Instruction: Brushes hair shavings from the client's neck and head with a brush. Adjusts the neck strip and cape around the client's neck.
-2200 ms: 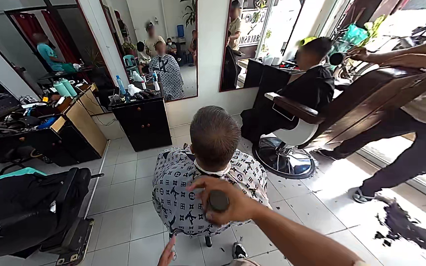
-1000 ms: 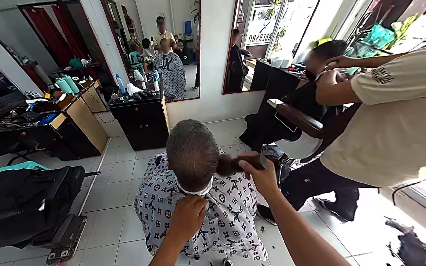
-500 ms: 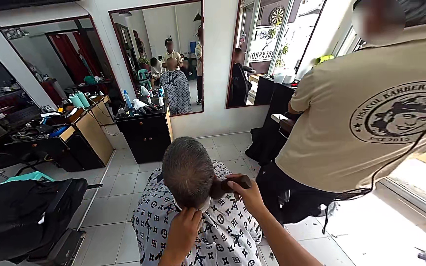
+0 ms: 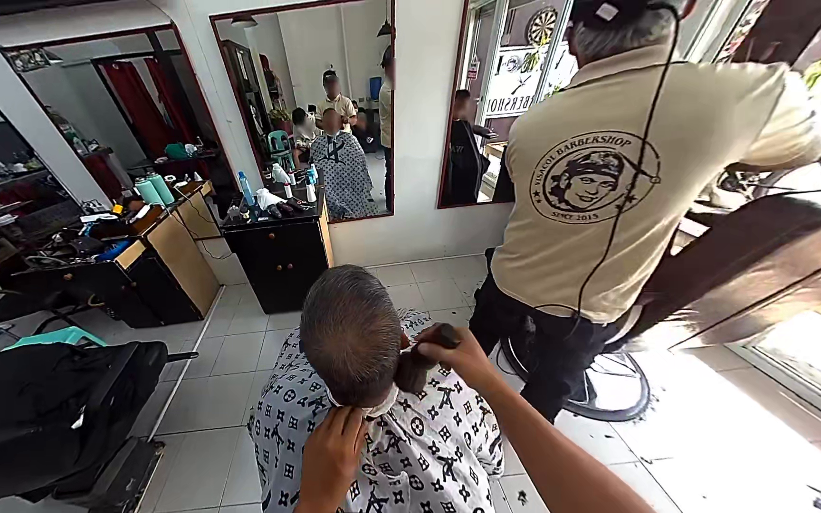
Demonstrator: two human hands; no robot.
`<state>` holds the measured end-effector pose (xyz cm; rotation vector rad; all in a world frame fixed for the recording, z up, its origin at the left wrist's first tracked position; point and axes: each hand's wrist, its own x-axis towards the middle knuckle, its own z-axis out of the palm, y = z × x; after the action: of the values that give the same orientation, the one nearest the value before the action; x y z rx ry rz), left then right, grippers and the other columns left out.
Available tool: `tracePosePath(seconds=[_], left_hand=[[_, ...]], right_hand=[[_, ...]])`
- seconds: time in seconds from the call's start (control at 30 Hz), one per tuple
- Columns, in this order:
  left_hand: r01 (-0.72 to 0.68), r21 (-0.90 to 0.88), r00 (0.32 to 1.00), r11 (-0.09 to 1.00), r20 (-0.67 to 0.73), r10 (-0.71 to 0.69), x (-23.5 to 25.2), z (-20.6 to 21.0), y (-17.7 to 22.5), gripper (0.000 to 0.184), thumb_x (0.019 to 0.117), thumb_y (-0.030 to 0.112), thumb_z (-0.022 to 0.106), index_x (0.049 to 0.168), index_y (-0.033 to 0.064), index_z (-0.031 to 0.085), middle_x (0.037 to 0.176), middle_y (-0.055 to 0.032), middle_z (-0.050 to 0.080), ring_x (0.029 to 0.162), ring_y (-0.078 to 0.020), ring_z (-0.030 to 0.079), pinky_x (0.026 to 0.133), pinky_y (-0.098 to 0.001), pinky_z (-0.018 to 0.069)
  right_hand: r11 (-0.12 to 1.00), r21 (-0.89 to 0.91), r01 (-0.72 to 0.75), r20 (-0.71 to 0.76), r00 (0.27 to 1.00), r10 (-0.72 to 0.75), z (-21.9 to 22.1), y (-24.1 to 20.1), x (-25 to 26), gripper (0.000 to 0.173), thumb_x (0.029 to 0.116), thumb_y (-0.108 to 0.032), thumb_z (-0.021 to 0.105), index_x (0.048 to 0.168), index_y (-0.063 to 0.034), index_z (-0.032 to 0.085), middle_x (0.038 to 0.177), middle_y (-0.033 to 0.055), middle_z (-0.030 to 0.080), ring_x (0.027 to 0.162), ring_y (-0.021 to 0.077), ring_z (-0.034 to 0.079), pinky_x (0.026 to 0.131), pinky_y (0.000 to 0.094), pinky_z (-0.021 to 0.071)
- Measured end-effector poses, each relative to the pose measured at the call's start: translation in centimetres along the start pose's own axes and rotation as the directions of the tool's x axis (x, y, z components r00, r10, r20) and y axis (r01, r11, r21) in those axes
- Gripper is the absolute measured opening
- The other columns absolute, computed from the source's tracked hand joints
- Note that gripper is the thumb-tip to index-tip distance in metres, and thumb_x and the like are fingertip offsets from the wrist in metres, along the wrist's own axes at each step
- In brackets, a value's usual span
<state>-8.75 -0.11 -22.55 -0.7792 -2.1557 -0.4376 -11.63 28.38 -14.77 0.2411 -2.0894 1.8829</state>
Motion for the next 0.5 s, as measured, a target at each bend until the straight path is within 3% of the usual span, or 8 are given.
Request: tracePosePath(seconds=[0.07,0.1,0.2,0.23,0.33,0.4,0.47,0.5], left_hand=[[-0.013,0.004,1.0,1.0,0.004,0.013,0.0,0.2,0.0,0.024,0.0939,0.025,0.061,0.095,0.0098,0.079,0.095,-0.0056,0.077,0.086,-0.0213,0.075,0.068,-0.034,0.0618],[-0.025,0.001,0.999,1.0,0.02,0.025,-0.1,0.2,0.0,0.023,0.0945,0.024,0.061,0.096,0.0103,0.079,0.096,-0.0051,0.077,0.087,-0.0214,0.075,0.07,-0.0341,0.0618],[-0.085,-0.003,0.992,0.996,0.092,0.085,-0.7,-0.1,-0.3,0.023,0.0971,0.023,0.06,0.099,0.0119,0.08,0.1,-0.0025,0.077,0.095,-0.0202,0.074,0.079,-0.0337,0.0618],[-0.107,-0.004,0.989,0.994,0.103,0.107,-0.7,-0.2,-0.5,0.022,0.097,0.022,0.06,0.099,0.0124,0.08,0.1,-0.0017,0.077,0.097,-0.0198,0.074,0.081,-0.0331,0.0614],[-0.153,-0.008,0.985,0.988,0.081,0.153,-0.6,-0.2,-0.9,0.022,0.0978,0.022,0.059,0.097,0.014,0.08,0.1,-0.0003,0.077,0.097,-0.018,0.073,0.082,-0.0294,0.0599],[-0.134,-0.027,0.988,0.991,0.075,0.135,-0.5,-0.2,-0.9,0.022,0.098,0.023,0.059,0.096,0.0142,0.08,0.099,-0.0001,0.078,0.096,-0.0174,0.074,0.084,-0.0287,0.0597],[-0.088,-0.04,0.99,0.995,0.106,0.091,-0.6,-0.4,-0.8,0.024,0.0975,0.025,0.059,0.096,0.0145,0.08,0.098,-0.0002,0.078,0.096,-0.0175,0.074,0.084,-0.0296,0.0601],[-0.062,-0.046,0.991,0.997,0.117,0.067,-0.5,-0.6,-0.7,0.023,0.0962,0.026,0.06,0.095,0.014,0.08,0.097,-0.001,0.078,0.095,-0.0182,0.074,0.083,-0.03,0.0603]], right_hand=[[0.9,0.436,0.017,-0.067,0.998,0.014,-0.4,-0.7,1.3,0.026,0.0866,-0.034,0.075,0.098,-0.0109,0.072,0.088,0.0011,0.075,0.061,0.0049,0.064,0.053,0.0218,0.0532],[0.911,0.412,-0.003,-0.031,0.999,0.017,-0.9,-0.9,2.2,0.024,0.0867,-0.033,0.073,0.096,-0.0112,0.071,0.086,0.0009,0.075,0.06,0.0048,0.064,0.052,0.0213,0.053],[0.9,-0.432,-0.058,0.196,0.968,0.156,-2.9,-1.7,5.7,0.038,0.0826,-0.034,0.081,0.098,-0.0002,0.071,0.089,0.0087,0.07,0.08,0.0169,0.065,0.077,0.0405,0.0539],[0.871,-0.486,-0.068,0.2,0.962,0.186,-3.1,-2.0,6.7,0.041,0.0838,-0.034,0.081,0.099,0.0018,0.07,0.09,0.0117,0.069,0.082,0.0204,0.065,0.08,0.0451,0.0528],[0.969,0.229,-0.097,0.01,0.995,0.097,-2.3,-2.4,9.0,0.016,0.098,-0.015,0.057,0.099,-0.001,0.065,0.079,0.0031,0.07,0.052,0.0051,0.055,0.048,0.0203,0.0457],[0.969,0.206,-0.137,-0.04,0.988,0.148,-1.8,-2.5,10.8,0.015,0.0998,-0.015,0.058,0.099,-0.0007,0.063,0.078,0.0039,0.069,0.05,0.0062,0.053,0.046,0.0213,0.0439],[0.921,-0.327,-0.212,-0.027,0.976,0.215,-1.9,-2.2,11.5,0.036,0.089,-0.032,0.078,0.103,0.0003,0.07,0.09,0.0106,0.069,0.079,0.0204,0.065,0.075,0.0418,0.0538],[0.896,-0.398,-0.196,-0.046,0.98,0.194,-1.8,-1.9,10.9,0.042,0.0861,-0.036,0.081,0.105,0.0001,0.071,0.098,0.0138,0.071,0.091,0.0247,0.068,0.087,0.0482,0.0539]])
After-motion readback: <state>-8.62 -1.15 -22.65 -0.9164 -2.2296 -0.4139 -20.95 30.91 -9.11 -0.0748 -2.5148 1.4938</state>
